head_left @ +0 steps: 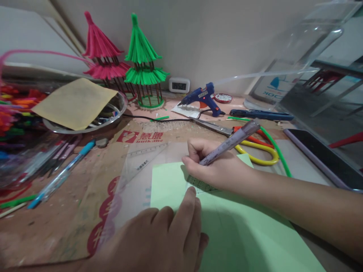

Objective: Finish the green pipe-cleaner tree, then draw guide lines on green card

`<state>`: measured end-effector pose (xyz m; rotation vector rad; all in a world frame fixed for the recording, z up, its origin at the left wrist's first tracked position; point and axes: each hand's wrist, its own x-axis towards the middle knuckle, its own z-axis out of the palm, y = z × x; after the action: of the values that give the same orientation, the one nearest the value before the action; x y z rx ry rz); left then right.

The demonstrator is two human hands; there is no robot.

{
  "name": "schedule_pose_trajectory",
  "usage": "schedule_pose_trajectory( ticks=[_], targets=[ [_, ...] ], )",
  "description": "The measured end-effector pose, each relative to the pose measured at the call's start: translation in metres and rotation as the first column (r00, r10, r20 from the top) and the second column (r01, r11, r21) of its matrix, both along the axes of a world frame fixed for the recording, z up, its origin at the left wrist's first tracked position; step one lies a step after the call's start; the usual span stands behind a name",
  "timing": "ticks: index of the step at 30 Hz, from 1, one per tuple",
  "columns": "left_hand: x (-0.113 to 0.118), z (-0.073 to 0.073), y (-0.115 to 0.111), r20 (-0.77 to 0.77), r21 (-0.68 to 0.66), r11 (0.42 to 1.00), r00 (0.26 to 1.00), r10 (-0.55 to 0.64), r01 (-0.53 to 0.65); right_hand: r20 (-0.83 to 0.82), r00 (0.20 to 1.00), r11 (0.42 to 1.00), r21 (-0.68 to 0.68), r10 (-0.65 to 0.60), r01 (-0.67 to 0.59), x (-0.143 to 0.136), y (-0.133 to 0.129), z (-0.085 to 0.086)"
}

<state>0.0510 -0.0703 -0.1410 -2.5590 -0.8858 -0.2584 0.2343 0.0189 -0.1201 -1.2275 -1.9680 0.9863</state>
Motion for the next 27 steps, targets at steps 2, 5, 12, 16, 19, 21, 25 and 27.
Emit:
schedule_pose_trajectory(
  ticks=[2,5,12,16,19,21,25,27],
  targets=[
    [0.0,-0.001,0.0,-0.011,-0.011,1.0,1.0,0.001,-0.001,-0.006,1.0,1.0,0.0,-0.022,0.022,0.001,0.001,-0.001],
    [-0.002,-0.003,0.002,-0.04,-0.021,0.999,0.999,-0.025,0.024,-0.034,0.997,0.997,-0.036,-0.069,0.067,0.002,0.003,-0.001],
    [-0.001,0.008,0.011,-0.021,-0.18,0.98,0.995,-0.093,0.087,-0.057,0.998,0.994,-0.113,-0.014,0.008,0.005,0.007,0.004],
    [0.003,0.015,0.015,0.091,-0.24,0.971,0.996,0.009,0.013,0.039,0.998,0.98,-0.196,0.05,-0.041,0.017,0.003,0.012],
    [0.003,0.016,0.016,0.103,-0.228,0.972,0.994,-0.025,0.048,-0.031,0.998,0.987,-0.145,0.059,-0.063,0.034,-0.01,0.014],
    [0.003,0.015,0.018,0.066,-0.175,0.981,0.995,-0.074,0.085,-0.09,0.994,0.998,-0.026,0.058,-0.061,0.047,-0.021,0.012],
    [0.003,0.013,0.021,0.038,-0.134,0.982,0.991,-0.129,0.133,0.016,0.988,0.945,0.29,0.155,-0.153,0.066,-0.035,-0.001],
    [0.003,0.014,0.022,0.022,-0.14,0.983,0.993,-0.114,0.116,0.078,0.975,0.887,0.405,0.207,-0.22,0.07,-0.037,-0.008]
  ],
)
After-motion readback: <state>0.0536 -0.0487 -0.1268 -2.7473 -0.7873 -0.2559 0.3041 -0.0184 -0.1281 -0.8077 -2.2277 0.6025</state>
